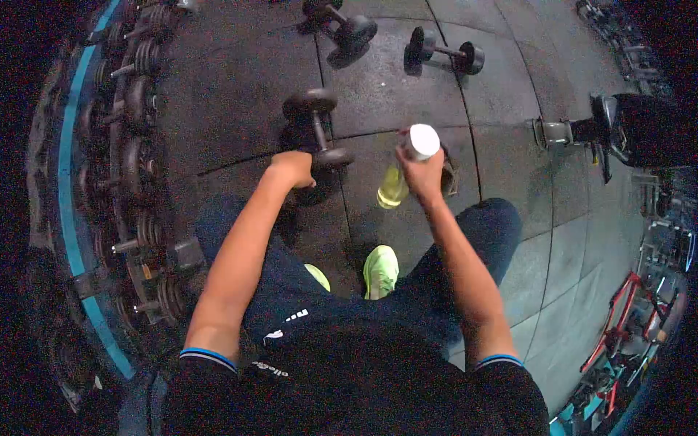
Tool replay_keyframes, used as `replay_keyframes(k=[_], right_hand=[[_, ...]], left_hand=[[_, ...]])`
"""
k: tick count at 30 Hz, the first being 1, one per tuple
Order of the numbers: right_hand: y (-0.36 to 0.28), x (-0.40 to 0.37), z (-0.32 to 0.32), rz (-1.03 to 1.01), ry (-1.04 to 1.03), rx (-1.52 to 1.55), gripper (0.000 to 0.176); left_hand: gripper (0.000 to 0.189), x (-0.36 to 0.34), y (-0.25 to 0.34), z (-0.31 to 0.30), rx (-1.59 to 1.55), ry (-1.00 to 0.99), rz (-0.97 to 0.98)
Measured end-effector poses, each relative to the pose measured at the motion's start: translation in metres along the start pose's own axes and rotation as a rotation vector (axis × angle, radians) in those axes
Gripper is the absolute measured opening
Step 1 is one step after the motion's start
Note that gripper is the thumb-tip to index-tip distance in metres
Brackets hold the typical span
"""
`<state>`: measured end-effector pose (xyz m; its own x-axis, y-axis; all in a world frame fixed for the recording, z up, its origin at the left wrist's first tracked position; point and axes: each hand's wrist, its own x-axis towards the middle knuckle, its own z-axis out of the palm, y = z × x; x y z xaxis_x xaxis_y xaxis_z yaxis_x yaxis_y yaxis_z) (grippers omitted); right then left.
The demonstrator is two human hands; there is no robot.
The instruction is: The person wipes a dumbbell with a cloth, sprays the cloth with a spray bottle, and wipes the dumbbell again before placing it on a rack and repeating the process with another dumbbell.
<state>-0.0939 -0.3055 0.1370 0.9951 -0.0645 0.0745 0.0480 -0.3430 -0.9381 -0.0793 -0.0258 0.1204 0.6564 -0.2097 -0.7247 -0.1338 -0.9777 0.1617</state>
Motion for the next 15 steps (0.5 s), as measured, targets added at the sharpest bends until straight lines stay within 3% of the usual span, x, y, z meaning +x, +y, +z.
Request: replay_keyframes(k=[5,8,12,15], right_hand=[[0.007,-0.044,0.036,-0.014,-0.308,-0.258,0.028],[0.003,-0.058,0.058,0.137,-0.341,-0.256,0.029],[0.008,-0.055,0.065,0.172,-0.352,-0.218,0.028],[0.008,-0.055,0.073,0.141,-0.333,-0.255,0.024]], left_hand=[[0.032,-0.011,0.018,-0.002,0.058,-0.084,0.004],[0.031,-0.014,0.023,0.017,0.076,-0.153,0.050],[0.030,-0.025,0.030,0.053,0.059,-0.322,0.182],[0.032,-0.046,0.046,0.067,0.083,-0.320,0.308]])
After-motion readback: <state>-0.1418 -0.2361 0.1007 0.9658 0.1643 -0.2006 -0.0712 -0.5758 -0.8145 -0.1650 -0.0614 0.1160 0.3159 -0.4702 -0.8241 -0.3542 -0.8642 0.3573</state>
